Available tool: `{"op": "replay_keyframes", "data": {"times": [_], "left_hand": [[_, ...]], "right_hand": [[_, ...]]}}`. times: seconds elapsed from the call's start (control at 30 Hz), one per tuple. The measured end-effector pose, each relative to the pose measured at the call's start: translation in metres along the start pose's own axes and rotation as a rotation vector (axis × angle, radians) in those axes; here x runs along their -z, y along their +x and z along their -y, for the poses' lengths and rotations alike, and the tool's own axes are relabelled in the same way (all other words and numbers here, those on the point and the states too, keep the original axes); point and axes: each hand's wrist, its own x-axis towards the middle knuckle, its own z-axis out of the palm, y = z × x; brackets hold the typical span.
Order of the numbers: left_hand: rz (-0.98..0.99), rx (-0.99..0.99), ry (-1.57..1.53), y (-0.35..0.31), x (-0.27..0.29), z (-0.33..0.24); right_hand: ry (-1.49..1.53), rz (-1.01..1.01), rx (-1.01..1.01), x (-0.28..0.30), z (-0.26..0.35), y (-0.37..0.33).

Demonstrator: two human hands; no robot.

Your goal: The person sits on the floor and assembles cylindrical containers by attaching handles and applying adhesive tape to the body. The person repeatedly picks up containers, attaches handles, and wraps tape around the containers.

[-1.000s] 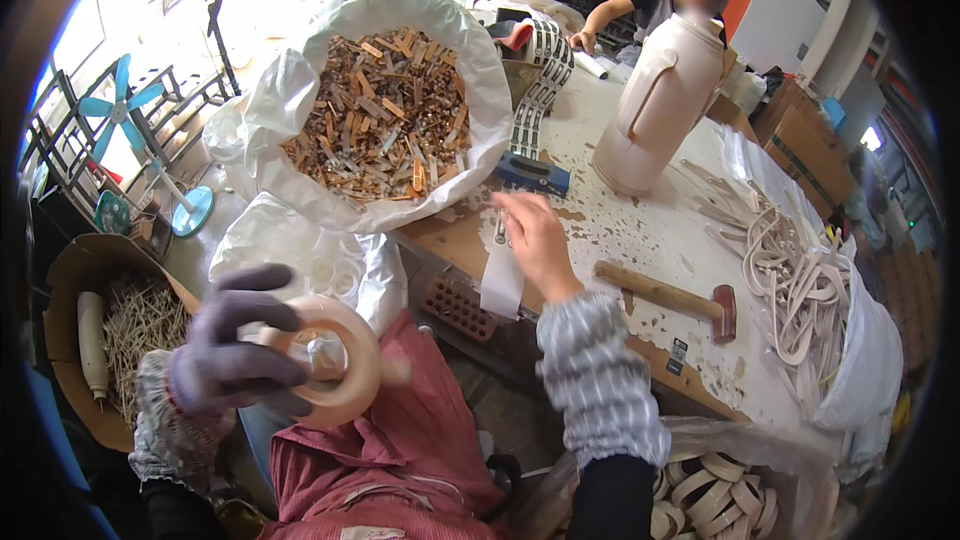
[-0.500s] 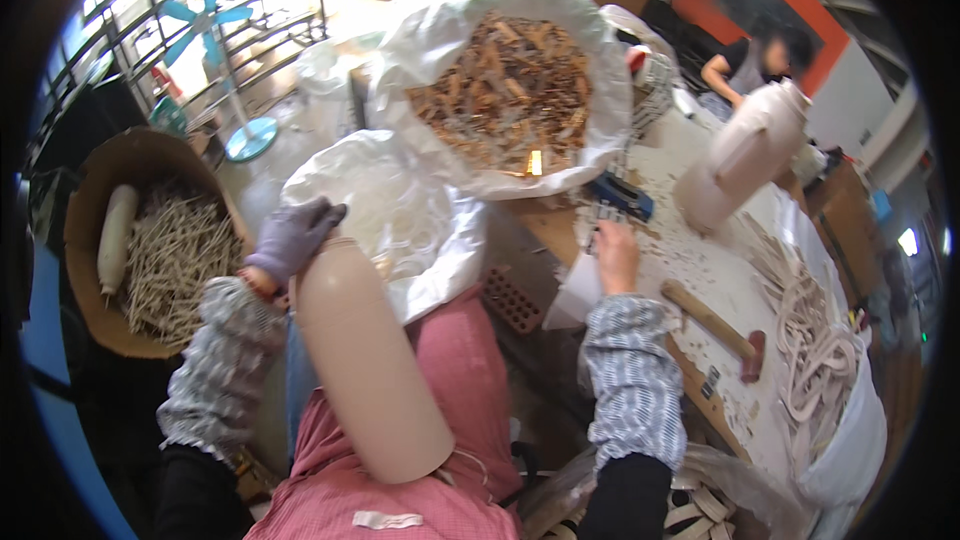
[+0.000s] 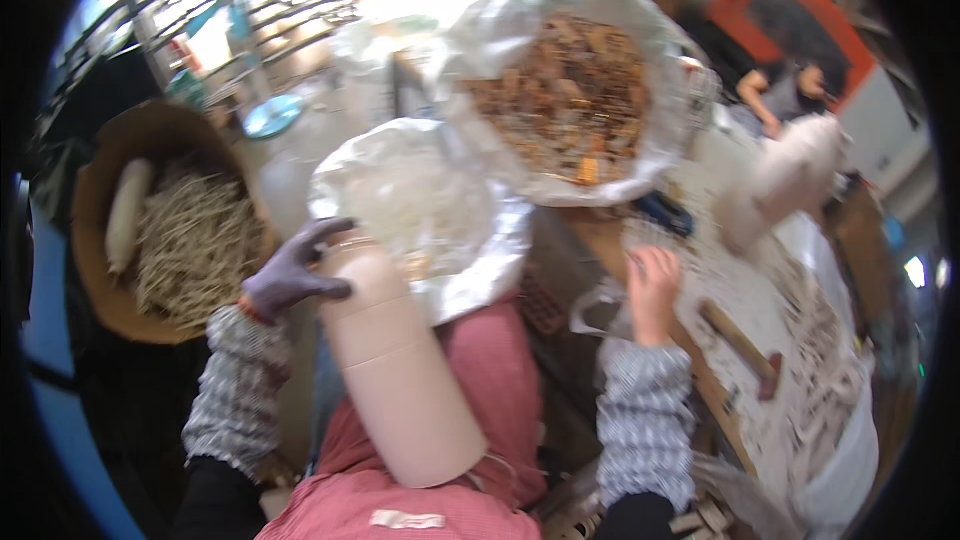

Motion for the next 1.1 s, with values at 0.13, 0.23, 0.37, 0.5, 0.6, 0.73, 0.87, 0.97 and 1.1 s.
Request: {"op": "replay_keyframes", "data": {"times": [0.13,0.23,0.37,0.5,0.6,0.73,0.87,0.97,1.1], "left_hand": [[-0.122,-0.197,-0.008,0.019,-0.010,-0.010],[-0.142,-0.257,0.138,0.032,-0.014,-0.014],[-0.091,-0.193,0.165,0.035,-0.018,-0.007],[-0.152,-0.212,0.073,0.020,-0.023,0.003],[-0.200,-0.203,0.084,0.009,-0.025,0.006],[-0.252,-0.213,-0.045,-0.001,-0.027,0.010],[-0.223,-0.243,-0.066,-0.012,-0.024,0.017],[-0.182,-0.244,-0.020,-0.016,-0.024,0.025],[-0.166,-0.290,-0.136,-0.016,-0.028,0.032]], "right_hand": [[-0.124,0.098,-0.180,-0.012,-0.038,0.013],[0.122,0.111,-0.170,-0.015,-0.059,0.011],[0.276,0.150,-0.163,-0.012,-0.068,0.009],[0.296,0.099,-0.114,-0.011,-0.068,0.011],[0.244,0.067,-0.224,-0.017,-0.069,0.009],[0.160,0.030,-0.360,-0.019,-0.063,0.004],[-0.227,0.125,-0.185,0.006,-0.022,0.005],[-0.211,-0.007,0.066,0.021,0.046,0.003],[0.581,0.208,-0.159,-0.003,0.172,-0.025]]}}
